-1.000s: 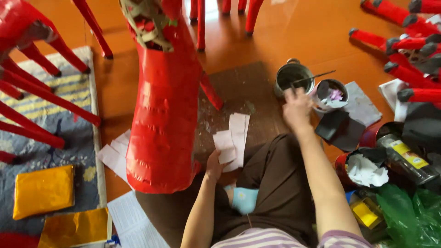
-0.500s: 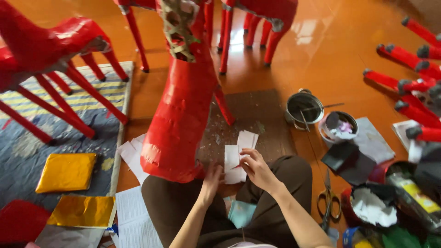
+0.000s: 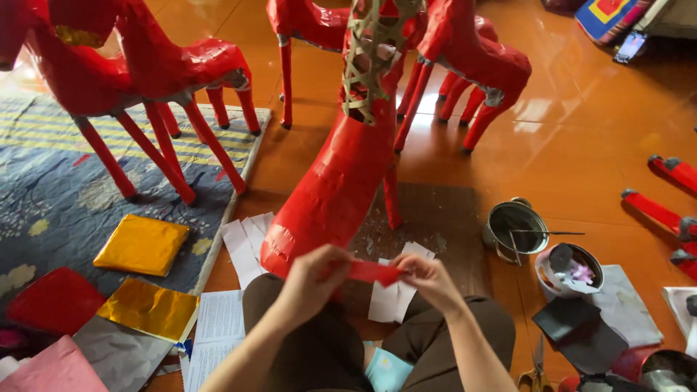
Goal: Cutting paper strips and applying them to a red craft structure
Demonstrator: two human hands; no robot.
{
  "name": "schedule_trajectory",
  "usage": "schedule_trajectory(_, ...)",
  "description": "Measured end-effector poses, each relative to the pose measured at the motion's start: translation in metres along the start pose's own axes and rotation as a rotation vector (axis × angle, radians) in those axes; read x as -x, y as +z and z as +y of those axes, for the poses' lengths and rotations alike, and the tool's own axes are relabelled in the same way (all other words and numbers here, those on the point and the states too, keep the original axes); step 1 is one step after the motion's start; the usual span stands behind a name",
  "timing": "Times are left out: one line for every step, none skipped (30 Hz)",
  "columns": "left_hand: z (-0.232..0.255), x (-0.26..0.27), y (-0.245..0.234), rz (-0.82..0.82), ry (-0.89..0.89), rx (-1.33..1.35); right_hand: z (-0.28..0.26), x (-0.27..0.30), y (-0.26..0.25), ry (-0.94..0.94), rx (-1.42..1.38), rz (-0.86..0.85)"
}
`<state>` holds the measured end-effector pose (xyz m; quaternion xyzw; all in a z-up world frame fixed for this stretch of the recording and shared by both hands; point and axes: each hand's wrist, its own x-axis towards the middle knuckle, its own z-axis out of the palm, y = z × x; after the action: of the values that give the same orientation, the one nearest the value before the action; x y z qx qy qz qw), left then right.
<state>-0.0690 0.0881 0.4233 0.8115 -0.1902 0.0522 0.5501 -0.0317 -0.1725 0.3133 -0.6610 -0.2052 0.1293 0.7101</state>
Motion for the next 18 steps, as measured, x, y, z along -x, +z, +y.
schedule_trajectory(-0.004,-0.006,-0.008,0.025,-0.018,0.12,0.001,-0.011,-0.007,-0.142,-0.068,0.073)
schedule_trajectory(-0.007,-0.013,-0.017,0.051,-0.036,0.24,0.003,-0.022,-0.014,-0.283,-0.137,0.146)
schedule_trajectory(-0.009,-0.025,-0.025,0.053,-0.038,0.243,-0.015,-0.037,-0.018,-0.28,-0.136,0.145)
schedule_trajectory(-0.012,-0.037,-0.034,0.093,-0.009,0.296,-0.032,-0.052,-0.022,-0.364,-0.192,0.148)
schedule_trajectory(-0.014,-0.05,-0.042,0.132,0.021,0.349,-0.049,-0.067,-0.026,-0.45,-0.248,0.151)
schedule_trajectory(-0.018,-0.068,-0.048,0.133,0.02,0.35,-0.054,-0.087,-0.036,-0.448,-0.247,0.151)
schedule_trajectory(-0.022,-0.087,-0.054,0.165,0.044,0.41,-0.059,-0.107,-0.046,-0.48,-0.346,0.156)
schedule_trajectory(-0.026,-0.106,-0.06,0.198,0.067,0.471,-0.065,-0.127,-0.057,-0.512,-0.446,0.16)
schedule_trajectory(-0.033,-0.126,-0.061,0.198,0.071,0.474,-0.072,-0.143,-0.057,-0.513,-0.442,0.16)
schedule_trajectory(-0.04,-0.145,-0.063,0.226,0.035,0.571,-0.079,-0.158,-0.057,-0.538,-0.417,0.2)
schedule_trajectory(-0.046,-0.167,-0.066,0.255,0.003,0.667,-0.087,-0.175,-0.058,-0.567,-0.391,0.237)
schedule_trajectory(-0.056,-0.184,-0.068,0.256,0.01,0.67,-0.095,-0.185,-0.052,-0.571,-0.386,0.235)
schedule_trajectory(-0.065,-0.2,-0.07,0.264,-0.028,0.699,-0.102,-0.196,-0.046,-0.619,-0.286,0.338)
schedule_trajectory(-0.075,-0.217,-0.072,0.273,-0.066,0.728,-0.108,-0.207,-0.04,-0.665,-0.185,0.442)
schedule_trajectory(-0.076,-0.228,-0.071,0.276,-0.059,0.729,-0.105,-0.214,-0.041,-0.67,-0.182,0.437)
schedule_trajectory(-0.077,-0.24,-0.07,0.283,-0.059,0.725,-0.101,-0.221,-0.042,-0.681,-0.138,0.484)
schedule_trajectory(-0.08,-0.249,-0.068,0.292,-0.064,0.724,-0.095,-0.226,-0.042,-0.685,-0.094,0.53)
schedule_trajectory(-0.093,-0.26,-0.066,0.297,-0.063,0.728,-0.09,-0.234,-0.045,-0.684,-0.091,0.524)
